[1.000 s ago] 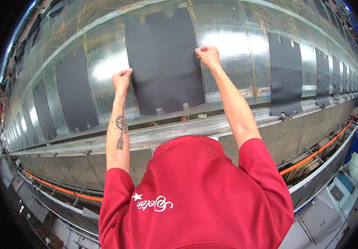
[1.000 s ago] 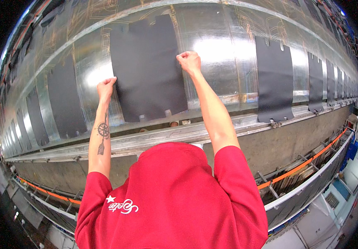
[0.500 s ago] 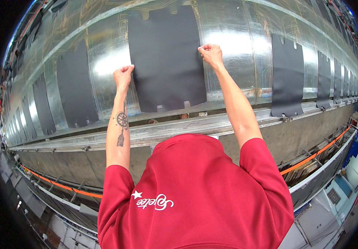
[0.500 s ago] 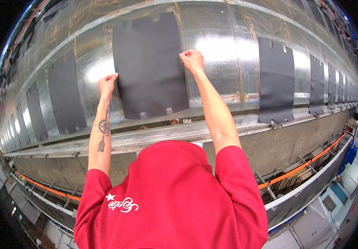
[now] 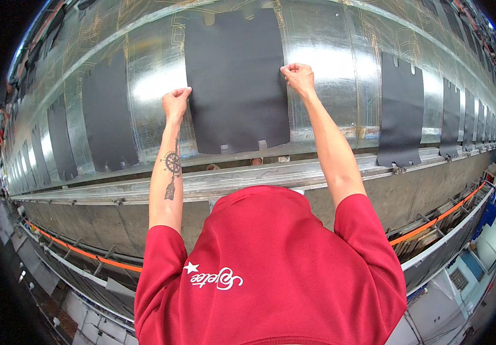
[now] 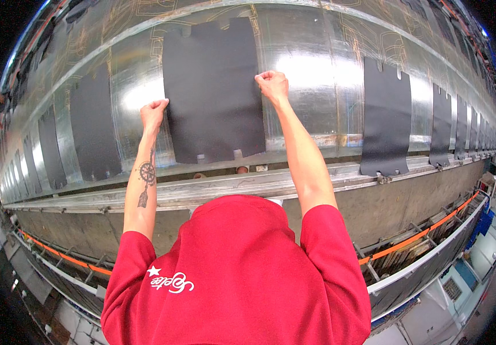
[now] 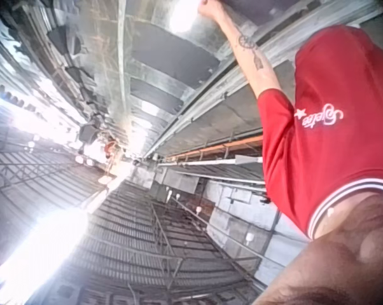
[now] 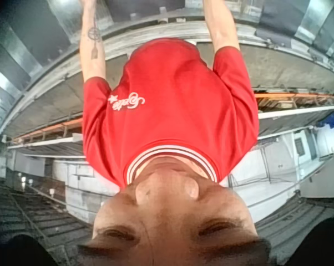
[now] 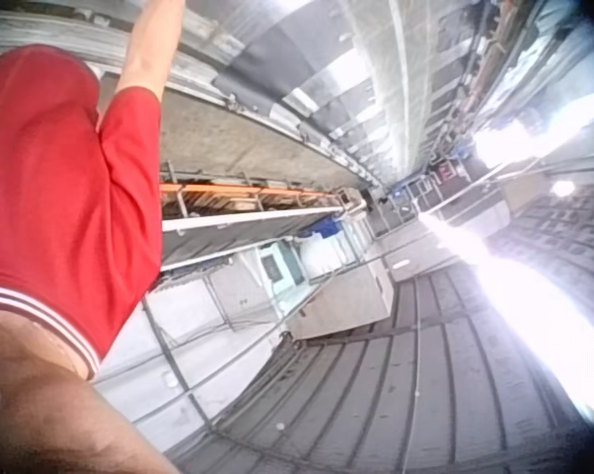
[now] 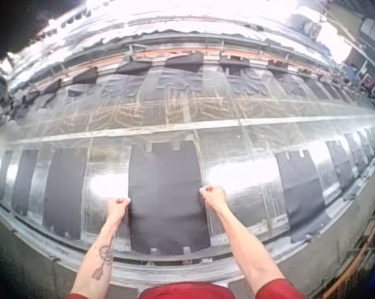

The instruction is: The person places black rectangular sheets onto a large, curved, metallic surface. They align the sheets with existing ones and smooth them down with their hands to ensure they are flat and secure.

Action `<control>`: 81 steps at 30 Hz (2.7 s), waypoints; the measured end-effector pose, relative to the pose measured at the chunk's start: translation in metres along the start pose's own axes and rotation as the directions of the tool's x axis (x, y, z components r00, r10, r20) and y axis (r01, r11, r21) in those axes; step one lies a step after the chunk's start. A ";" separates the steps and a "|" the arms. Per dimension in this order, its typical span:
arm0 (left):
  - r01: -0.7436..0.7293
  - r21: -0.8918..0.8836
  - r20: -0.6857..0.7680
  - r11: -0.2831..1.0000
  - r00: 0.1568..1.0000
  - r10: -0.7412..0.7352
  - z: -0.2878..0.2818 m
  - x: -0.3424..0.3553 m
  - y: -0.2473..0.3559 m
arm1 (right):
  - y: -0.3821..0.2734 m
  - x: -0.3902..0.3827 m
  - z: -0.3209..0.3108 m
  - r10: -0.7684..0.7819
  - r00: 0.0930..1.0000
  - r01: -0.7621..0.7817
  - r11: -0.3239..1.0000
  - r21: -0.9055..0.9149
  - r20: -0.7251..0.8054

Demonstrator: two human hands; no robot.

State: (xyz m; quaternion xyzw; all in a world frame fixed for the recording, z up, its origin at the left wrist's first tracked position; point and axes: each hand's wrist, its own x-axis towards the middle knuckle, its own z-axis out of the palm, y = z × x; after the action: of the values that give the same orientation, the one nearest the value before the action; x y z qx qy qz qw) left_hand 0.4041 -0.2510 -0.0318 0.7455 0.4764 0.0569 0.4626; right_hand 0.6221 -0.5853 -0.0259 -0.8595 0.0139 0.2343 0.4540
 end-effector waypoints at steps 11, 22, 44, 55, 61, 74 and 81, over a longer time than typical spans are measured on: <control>-0.084 0.098 0.000 0.992 0.996 0.085 -0.001 -0.003 0.002 | 0.021 0.010 0.002 -0.126 0.992 0.126 0.992 -0.001 0.005; -0.031 -0.089 0.025 0.996 0.999 0.034 0.004 0.003 -0.005 | 0.013 0.005 0.003 -0.098 0.995 0.098 0.994 0.044 0.006; 0.002 -0.096 0.017 0.995 1.000 -0.001 0.002 -0.001 -0.002 | 0.002 0.000 -0.001 -0.016 0.999 0.013 0.996 0.083 0.032; -0.031 -0.055 -0.021 0.998 0.999 0.030 0.002 -0.002 -0.003 | -0.001 -0.002 -0.002 -0.014 0.999 0.012 0.998 0.061 0.034; -0.016 -0.035 -0.022 0.999 1.000 0.015 0.002 -0.001 -0.001 | -0.005 -0.005 -0.003 -0.036 0.999 0.035 0.999 0.033 0.029; -0.068 -0.043 -0.007 0.997 0.998 0.068 0.003 -0.005 -0.002 | 0.010 0.004 0.001 -0.059 0.998 0.059 0.997 0.040 0.007; -0.280 -0.092 -0.156 0.956 0.952 0.264 -0.033 -0.107 -0.044 | -0.037 -0.049 0.032 -0.577 0.796 0.603 0.734 -0.312 0.182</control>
State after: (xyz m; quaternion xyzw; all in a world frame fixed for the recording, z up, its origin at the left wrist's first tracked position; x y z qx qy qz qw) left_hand 0.3002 -0.3062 -0.0081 0.7707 0.3968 0.2000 0.4567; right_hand 0.5746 -0.5476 0.0074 -0.8773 -0.3184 0.1077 0.3426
